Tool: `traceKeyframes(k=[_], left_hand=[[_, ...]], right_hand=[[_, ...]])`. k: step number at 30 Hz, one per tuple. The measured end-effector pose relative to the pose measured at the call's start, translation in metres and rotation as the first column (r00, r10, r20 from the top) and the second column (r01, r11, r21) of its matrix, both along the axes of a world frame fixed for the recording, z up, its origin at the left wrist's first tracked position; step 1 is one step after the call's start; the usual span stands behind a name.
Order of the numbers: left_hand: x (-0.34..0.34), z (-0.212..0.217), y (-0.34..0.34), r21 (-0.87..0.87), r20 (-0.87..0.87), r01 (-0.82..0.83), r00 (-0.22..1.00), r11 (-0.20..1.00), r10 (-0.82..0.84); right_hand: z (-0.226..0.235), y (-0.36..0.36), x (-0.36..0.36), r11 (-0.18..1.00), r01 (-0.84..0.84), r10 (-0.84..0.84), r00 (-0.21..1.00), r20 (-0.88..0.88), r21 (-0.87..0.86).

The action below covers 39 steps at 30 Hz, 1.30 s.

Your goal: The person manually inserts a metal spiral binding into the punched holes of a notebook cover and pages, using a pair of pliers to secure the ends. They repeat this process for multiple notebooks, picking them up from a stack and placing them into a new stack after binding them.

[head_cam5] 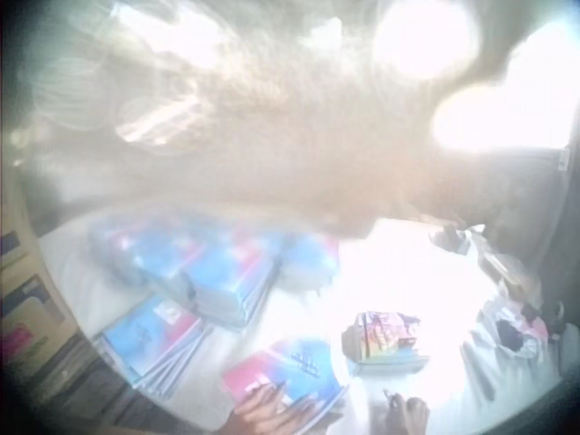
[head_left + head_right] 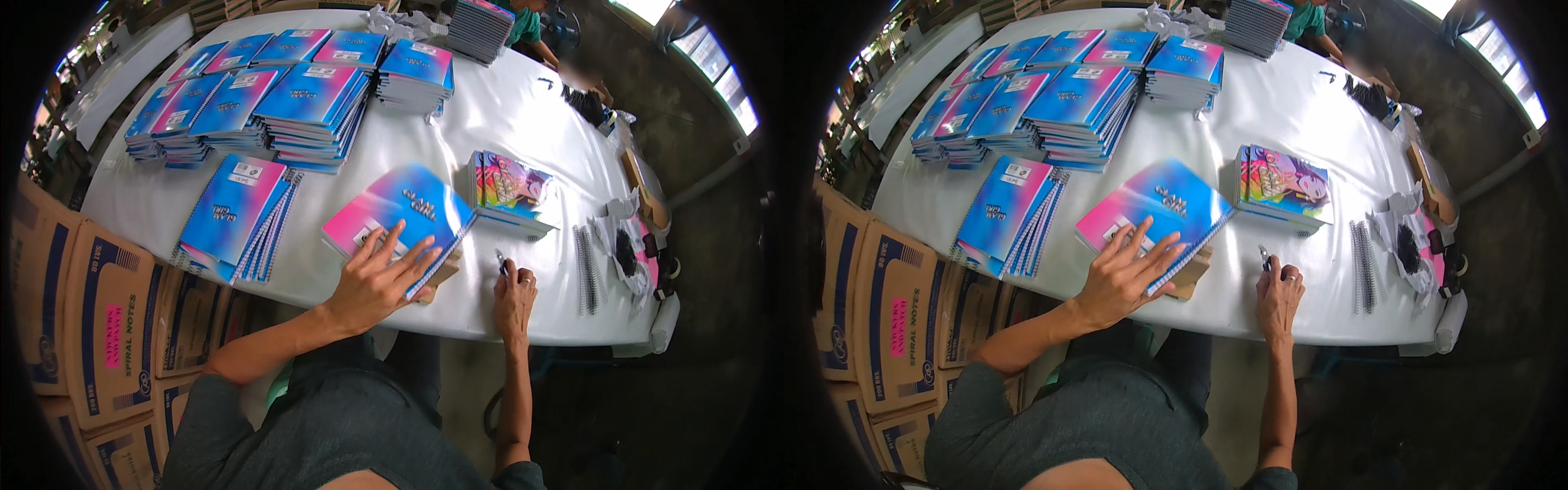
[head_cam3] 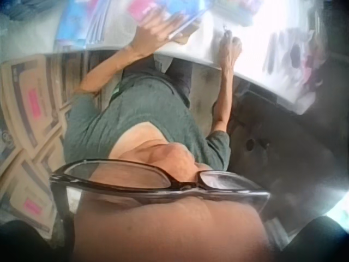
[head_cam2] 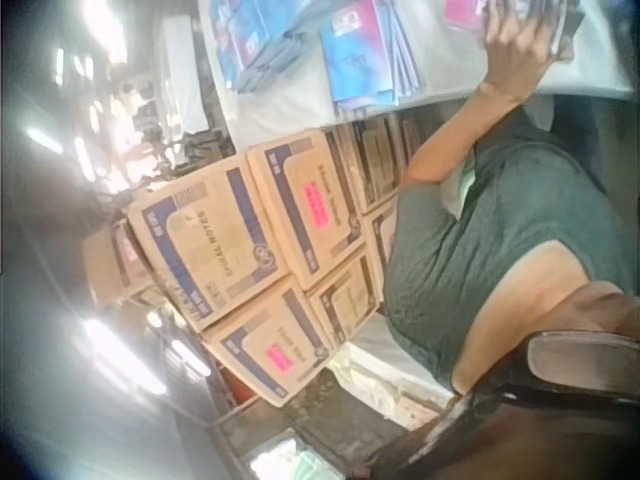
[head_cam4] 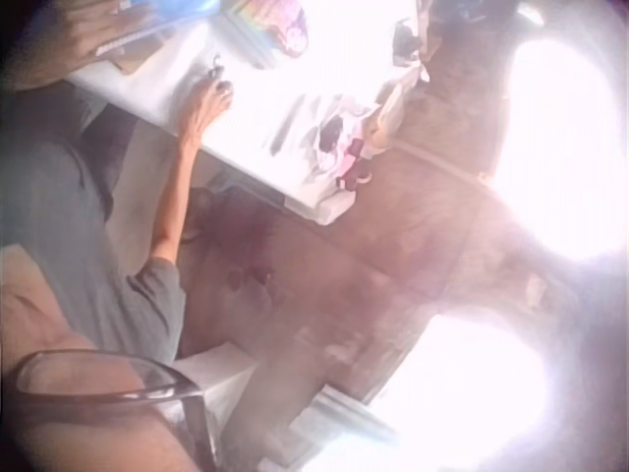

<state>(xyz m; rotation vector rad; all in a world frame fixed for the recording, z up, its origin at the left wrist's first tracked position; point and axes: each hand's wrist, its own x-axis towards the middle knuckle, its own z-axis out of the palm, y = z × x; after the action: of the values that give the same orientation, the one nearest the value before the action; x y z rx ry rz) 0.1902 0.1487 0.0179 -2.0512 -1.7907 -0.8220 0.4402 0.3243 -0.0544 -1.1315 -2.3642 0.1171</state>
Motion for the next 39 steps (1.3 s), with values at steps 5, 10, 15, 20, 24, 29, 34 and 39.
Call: traceKeyframes(k=[5,10,15,20,24,29,34,39], left_hand=[[0.010,-0.002,0.008,-0.010,-0.035,-0.107,0.994,0.994,0.107],[0.016,0.001,0.011,0.005,-0.010,-0.124,0.992,0.992,0.124],[0.013,-0.004,0.011,0.037,-0.040,-0.136,0.990,0.990,0.138],[-0.006,0.007,0.003,0.062,-0.083,-0.134,0.987,0.989,0.139],[-0.098,0.047,-0.014,0.069,0.501,-0.293,0.837,0.954,0.221],[-0.159,0.078,-0.090,0.214,0.473,-0.238,0.874,0.947,0.113],[-0.184,0.020,-0.156,-0.444,0.263,-0.165,0.916,0.881,0.304],[-0.178,0.021,-0.147,-0.582,0.134,-0.199,0.933,0.789,0.334]], right_hand=[[0.067,-0.095,-0.036,0.929,-0.362,0.313,0.880,-0.356,-0.077],[0.071,-0.105,-0.041,0.910,-0.413,0.374,0.858,-0.351,-0.041],[0.082,-0.099,-0.041,0.685,-0.499,0.289,0.855,-0.431,-0.530],[0.114,-0.063,-0.044,0.420,-0.613,0.390,0.788,-0.477,-0.669],[0.091,-0.018,-0.031,0.823,-0.353,0.260,0.930,-0.259,-0.444],[0.029,0.033,-0.005,0.962,-0.091,0.090,0.996,-0.016,-0.257],[0.004,0.094,0.010,0.986,-0.126,0.152,0.952,-0.266,0.112],[0.015,0.237,0.015,0.942,0.324,-0.275,0.893,-0.356,0.084]])
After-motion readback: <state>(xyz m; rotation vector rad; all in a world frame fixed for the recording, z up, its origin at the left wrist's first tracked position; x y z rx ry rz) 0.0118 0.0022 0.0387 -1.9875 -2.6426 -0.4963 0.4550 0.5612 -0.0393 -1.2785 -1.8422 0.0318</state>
